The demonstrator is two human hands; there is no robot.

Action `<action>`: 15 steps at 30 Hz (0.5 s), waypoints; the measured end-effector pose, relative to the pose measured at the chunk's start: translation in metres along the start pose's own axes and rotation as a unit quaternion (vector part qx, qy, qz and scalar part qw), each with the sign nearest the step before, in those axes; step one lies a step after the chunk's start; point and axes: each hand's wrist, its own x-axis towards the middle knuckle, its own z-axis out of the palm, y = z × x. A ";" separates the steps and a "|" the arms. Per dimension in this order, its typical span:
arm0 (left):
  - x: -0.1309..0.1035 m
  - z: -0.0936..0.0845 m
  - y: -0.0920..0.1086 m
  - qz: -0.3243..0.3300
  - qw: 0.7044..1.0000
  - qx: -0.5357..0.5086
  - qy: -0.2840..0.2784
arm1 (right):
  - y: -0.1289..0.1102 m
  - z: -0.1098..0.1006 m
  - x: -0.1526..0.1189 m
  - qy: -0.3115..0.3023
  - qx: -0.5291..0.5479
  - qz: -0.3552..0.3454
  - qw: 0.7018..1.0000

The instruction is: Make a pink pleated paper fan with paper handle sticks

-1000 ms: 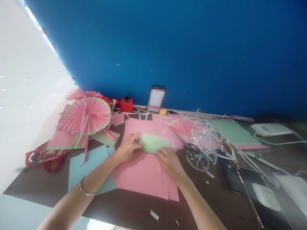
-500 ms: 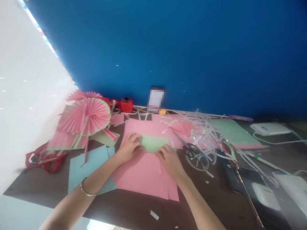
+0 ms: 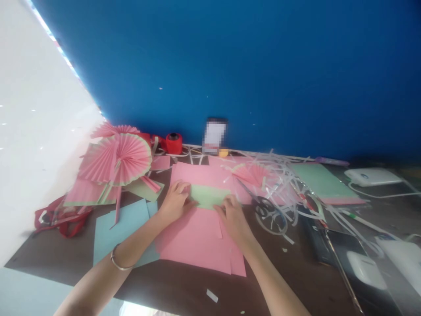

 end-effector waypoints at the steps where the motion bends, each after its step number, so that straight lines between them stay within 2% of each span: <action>1: 0.000 0.000 0.000 0.000 1.000 0.004 -0.001 | 0.000 0.000 0.000 0.002 -0.002 -0.002 1.000; 12: -0.003 -0.002 0.004 -0.011 0.999 0.034 -0.002 | 0.001 0.003 -0.002 0.019 0.026 0.013 0.999; 15: -0.003 -0.005 0.007 -0.005 0.999 0.053 0.012 | 0.002 0.004 -0.002 0.024 0.031 0.009 0.999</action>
